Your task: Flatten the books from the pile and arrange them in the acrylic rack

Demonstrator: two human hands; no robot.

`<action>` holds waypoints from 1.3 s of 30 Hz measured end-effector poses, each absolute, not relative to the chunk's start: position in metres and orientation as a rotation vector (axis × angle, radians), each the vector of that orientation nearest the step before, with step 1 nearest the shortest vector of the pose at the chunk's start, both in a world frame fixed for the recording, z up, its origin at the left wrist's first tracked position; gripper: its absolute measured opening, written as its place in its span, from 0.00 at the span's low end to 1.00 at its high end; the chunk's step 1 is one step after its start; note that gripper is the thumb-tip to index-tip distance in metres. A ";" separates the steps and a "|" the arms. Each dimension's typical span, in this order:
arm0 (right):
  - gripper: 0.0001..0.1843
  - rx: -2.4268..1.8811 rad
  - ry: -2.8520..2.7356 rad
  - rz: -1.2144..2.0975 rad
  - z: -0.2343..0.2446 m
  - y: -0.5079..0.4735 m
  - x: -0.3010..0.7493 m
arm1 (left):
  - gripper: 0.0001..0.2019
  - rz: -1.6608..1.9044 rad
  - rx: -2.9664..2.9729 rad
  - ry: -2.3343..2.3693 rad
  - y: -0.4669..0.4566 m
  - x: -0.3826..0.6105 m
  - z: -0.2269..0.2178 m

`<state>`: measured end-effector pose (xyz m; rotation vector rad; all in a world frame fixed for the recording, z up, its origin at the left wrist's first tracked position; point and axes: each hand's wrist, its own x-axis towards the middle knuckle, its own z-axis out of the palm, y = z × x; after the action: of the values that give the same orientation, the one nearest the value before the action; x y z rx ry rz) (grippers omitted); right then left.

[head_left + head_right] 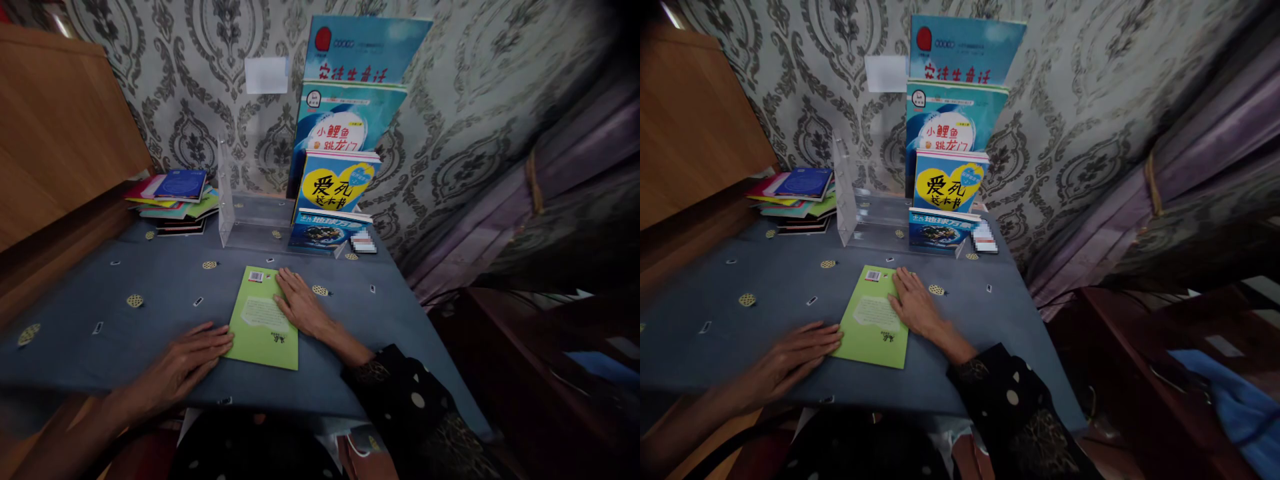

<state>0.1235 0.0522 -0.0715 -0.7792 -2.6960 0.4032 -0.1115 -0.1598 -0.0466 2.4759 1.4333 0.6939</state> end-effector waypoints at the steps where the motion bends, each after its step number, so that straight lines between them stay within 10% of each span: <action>1: 0.31 -0.784 -2.701 0.403 -0.072 0.052 0.123 | 0.24 0.692 2.491 1.418 -0.160 -0.110 -0.046; 39: 0.31 -0.726 -2.782 0.372 -0.061 0.028 0.139 | 0.21 0.661 2.446 1.481 -0.070 -0.107 -0.058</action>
<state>0.1394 0.0283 -0.0606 -0.7257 -2.7818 0.3723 -0.1072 -0.0704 -0.0579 2.4458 1.4809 0.6611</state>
